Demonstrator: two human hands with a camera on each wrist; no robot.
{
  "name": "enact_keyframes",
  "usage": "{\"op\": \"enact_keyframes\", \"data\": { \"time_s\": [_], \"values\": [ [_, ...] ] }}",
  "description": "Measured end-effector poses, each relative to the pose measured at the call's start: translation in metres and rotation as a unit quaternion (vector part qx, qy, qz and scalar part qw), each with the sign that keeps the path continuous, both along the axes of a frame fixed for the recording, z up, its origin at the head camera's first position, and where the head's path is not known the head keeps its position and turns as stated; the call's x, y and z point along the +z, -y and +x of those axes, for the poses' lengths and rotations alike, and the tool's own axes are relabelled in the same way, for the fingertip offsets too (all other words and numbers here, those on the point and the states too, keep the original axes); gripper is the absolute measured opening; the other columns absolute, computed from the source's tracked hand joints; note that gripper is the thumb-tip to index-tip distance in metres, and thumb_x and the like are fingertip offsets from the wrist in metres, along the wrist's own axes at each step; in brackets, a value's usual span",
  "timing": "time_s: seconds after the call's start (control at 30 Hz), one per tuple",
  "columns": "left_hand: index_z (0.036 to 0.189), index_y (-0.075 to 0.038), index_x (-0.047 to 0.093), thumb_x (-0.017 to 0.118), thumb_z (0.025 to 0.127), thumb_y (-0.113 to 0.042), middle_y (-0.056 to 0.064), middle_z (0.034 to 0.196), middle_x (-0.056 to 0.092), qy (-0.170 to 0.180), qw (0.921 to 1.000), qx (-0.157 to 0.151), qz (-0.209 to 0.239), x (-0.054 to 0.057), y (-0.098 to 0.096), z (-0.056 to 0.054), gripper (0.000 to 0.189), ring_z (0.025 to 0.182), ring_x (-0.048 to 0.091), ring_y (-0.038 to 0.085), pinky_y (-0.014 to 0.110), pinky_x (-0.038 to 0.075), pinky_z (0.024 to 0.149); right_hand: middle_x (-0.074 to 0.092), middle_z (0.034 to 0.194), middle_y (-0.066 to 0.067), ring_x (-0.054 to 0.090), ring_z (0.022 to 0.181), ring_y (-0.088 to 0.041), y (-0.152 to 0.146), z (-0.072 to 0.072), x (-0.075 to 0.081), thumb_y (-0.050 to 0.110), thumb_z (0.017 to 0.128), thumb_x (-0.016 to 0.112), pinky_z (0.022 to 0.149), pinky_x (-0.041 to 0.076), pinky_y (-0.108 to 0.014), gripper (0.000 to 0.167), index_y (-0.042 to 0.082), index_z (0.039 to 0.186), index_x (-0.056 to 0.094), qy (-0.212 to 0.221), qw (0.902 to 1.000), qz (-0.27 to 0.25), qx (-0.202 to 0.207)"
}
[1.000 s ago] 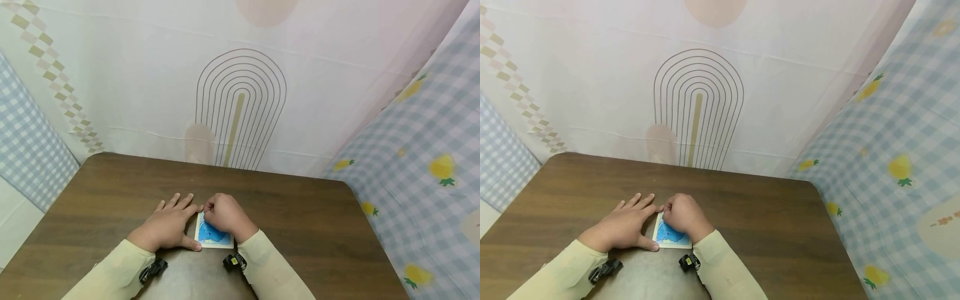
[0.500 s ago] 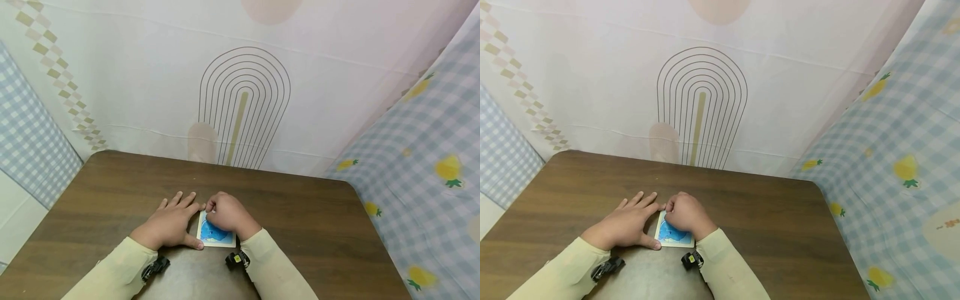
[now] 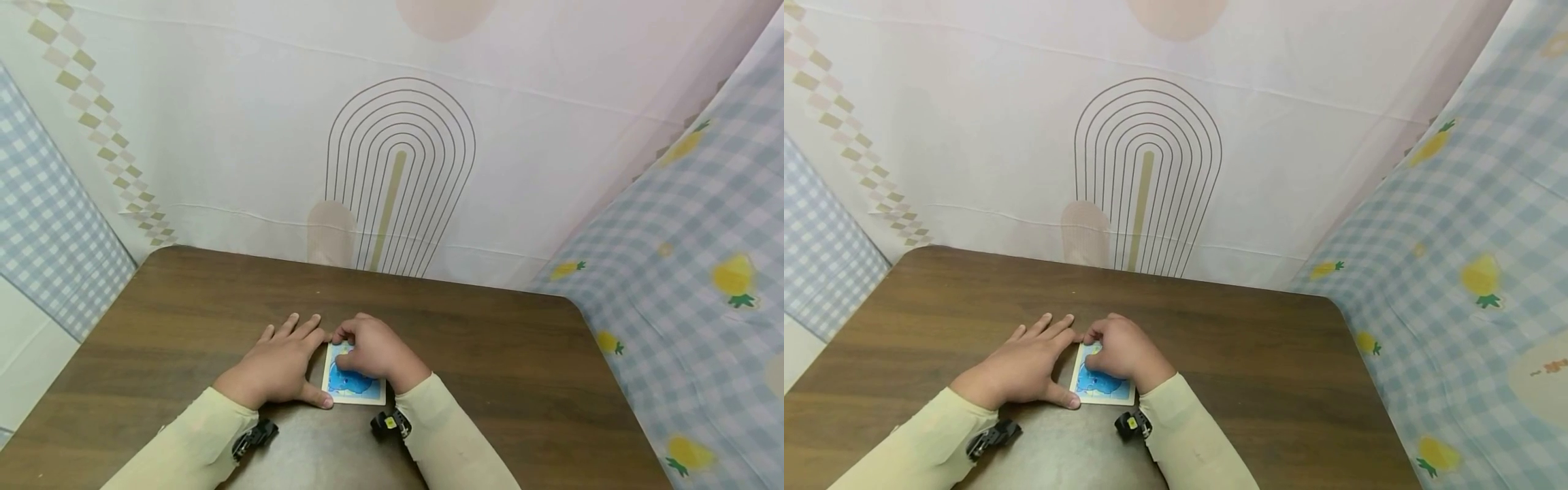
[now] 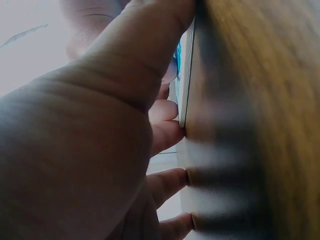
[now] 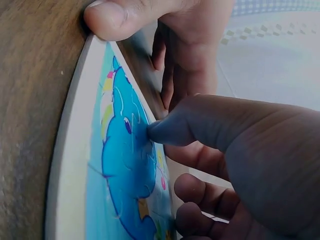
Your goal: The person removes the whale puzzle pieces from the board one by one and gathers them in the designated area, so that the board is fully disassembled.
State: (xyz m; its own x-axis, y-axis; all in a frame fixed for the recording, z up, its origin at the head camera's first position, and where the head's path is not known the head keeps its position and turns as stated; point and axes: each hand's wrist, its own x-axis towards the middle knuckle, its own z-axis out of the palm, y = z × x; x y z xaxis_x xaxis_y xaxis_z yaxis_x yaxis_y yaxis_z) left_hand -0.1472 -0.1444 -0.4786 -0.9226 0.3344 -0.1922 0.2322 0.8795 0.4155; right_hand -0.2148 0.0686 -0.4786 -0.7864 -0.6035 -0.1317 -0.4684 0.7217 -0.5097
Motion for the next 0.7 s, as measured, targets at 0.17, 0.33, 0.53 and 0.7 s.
{"op": "enact_keyframes", "data": {
  "time_s": [0.17,0.33,0.53,0.7],
  "values": [
    [0.165,-0.025,0.056,0.089,0.071,-0.086,0.016,0.186,0.030,0.006,1.0000,-0.002,-0.004,-0.001,0.001,0.000,0.116,0.171,0.021,0.057,0.087,0.021,0.127,0.071,0.105,0.003,0.057,0.089,-0.008,-0.001,0.002,0.003,0.020,0.093,0.087,0.082,0.052,-0.026,0.021,0.017,0.114,0.084,-0.009,0.9999,0.008,0.002],
    [0.168,-0.031,0.052,0.088,0.072,-0.086,0.016,0.187,0.028,0.012,0.9999,-0.003,-0.002,-0.003,0.001,0.000,0.117,0.172,0.019,0.056,0.087,0.019,0.128,0.077,0.109,0.002,0.062,0.089,-0.006,-0.002,0.010,0.003,0.028,0.097,0.090,0.088,0.059,-0.028,0.026,0.015,0.119,0.087,-0.029,0.9992,0.026,-0.009],
    [0.168,-0.035,0.053,0.089,0.073,-0.084,0.016,0.187,0.026,0.015,0.9999,-0.006,-0.004,-0.004,0.001,0.001,0.113,0.172,0.017,0.056,0.087,0.018,0.128,0.074,0.107,0.002,0.059,0.084,-0.004,-0.005,0.019,0.003,0.035,0.100,0.089,0.078,0.057,-0.024,0.035,0.014,0.127,0.087,-0.067,0.9968,0.043,0.006],
    [0.168,-0.033,0.054,0.088,0.074,-0.084,0.016,0.188,0.025,0.015,0.9998,-0.006,-0.006,-0.001,0.002,0.001,0.112,0.172,0.017,0.056,0.088,0.019,0.127,0.064,0.098,0.003,0.049,0.077,-0.007,-0.011,0.021,0.004,0.041,0.100,0.089,0.067,0.045,-0.022,0.048,0.013,0.138,0.081,-0.068,0.9959,0.047,0.036]
  ]
}}
